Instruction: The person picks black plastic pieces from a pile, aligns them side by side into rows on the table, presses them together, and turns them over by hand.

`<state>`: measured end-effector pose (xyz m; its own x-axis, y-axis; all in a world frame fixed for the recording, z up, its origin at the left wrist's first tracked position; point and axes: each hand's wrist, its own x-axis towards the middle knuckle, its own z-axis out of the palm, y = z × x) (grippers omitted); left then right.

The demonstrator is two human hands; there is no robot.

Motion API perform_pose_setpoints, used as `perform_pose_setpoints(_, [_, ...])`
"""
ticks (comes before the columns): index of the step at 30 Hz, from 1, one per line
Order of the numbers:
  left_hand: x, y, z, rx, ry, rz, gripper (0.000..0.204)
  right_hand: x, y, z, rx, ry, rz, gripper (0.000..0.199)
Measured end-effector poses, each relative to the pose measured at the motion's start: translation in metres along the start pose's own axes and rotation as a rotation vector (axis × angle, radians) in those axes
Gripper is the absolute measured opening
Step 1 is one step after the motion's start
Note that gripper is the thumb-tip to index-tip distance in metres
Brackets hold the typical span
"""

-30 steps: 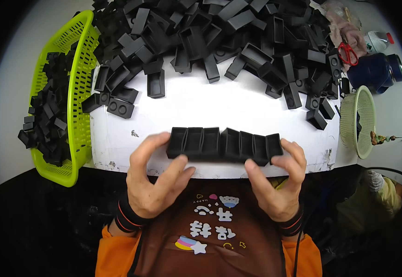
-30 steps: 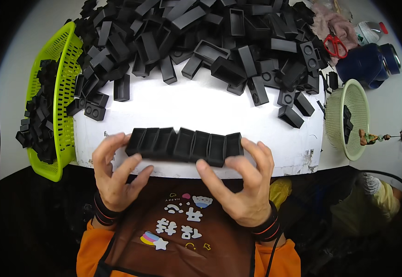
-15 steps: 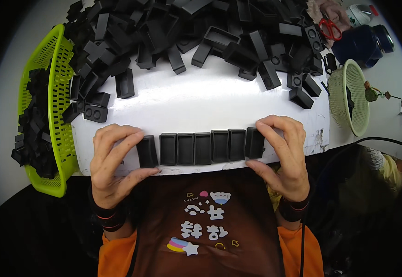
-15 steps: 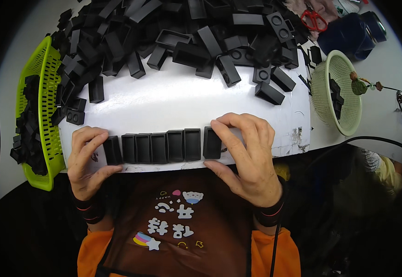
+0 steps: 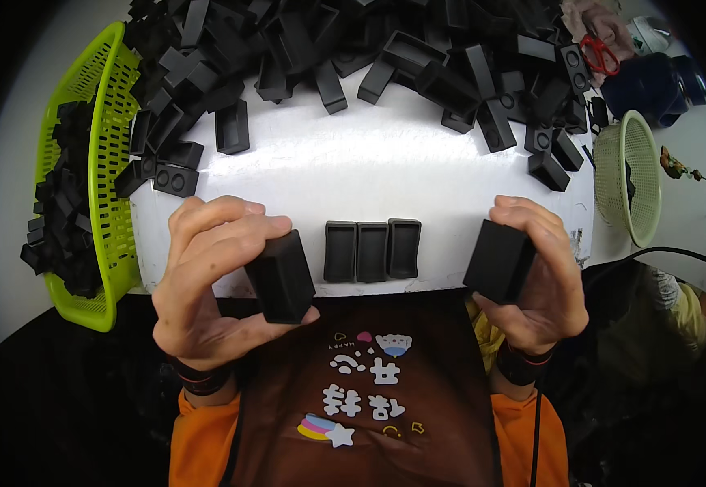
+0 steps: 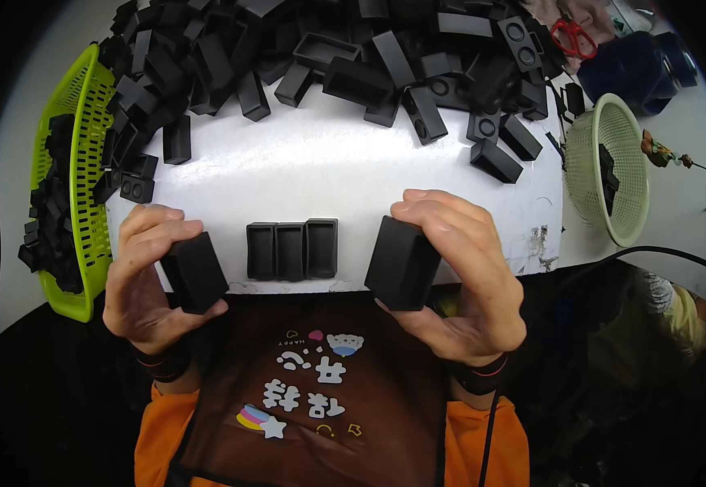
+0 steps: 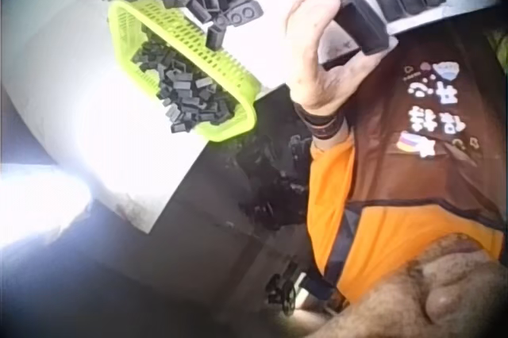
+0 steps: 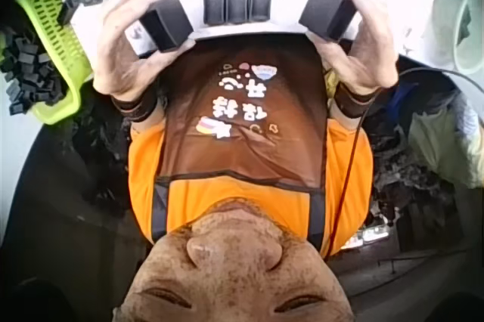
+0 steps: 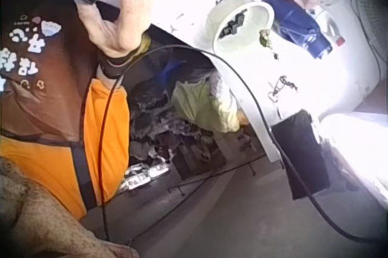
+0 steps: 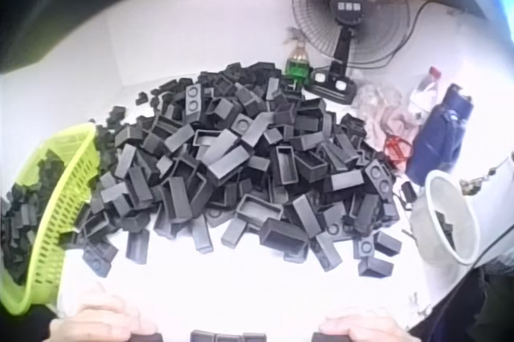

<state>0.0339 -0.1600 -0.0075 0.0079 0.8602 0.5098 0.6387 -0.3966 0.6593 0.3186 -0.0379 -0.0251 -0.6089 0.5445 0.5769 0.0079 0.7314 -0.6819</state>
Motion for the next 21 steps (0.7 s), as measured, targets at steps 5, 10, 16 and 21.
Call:
perform_pose_setpoints(5, [0.003,-0.004,0.018,-0.062,-0.106,0.014,0.064,0.009,-0.003,0.018,0.042,0.003,-0.059,0.074])
perform_pose_setpoints(10, [-0.009,-0.009,0.031,-0.177,-0.070,-0.087,0.060,-0.009,0.004,0.001,0.055,0.110,0.035,0.074])
perform_pose_setpoints(16, [0.006,0.003,0.036,-0.198,-0.112,0.043,0.076,0.004,-0.006,0.020,0.072,0.052,0.020,0.066])
perform_pose_setpoints(21, [-0.002,0.004,0.047,-0.162,-0.088,0.051,0.074,0.006,-0.010,0.043,-0.049,-0.186,0.083,0.080])
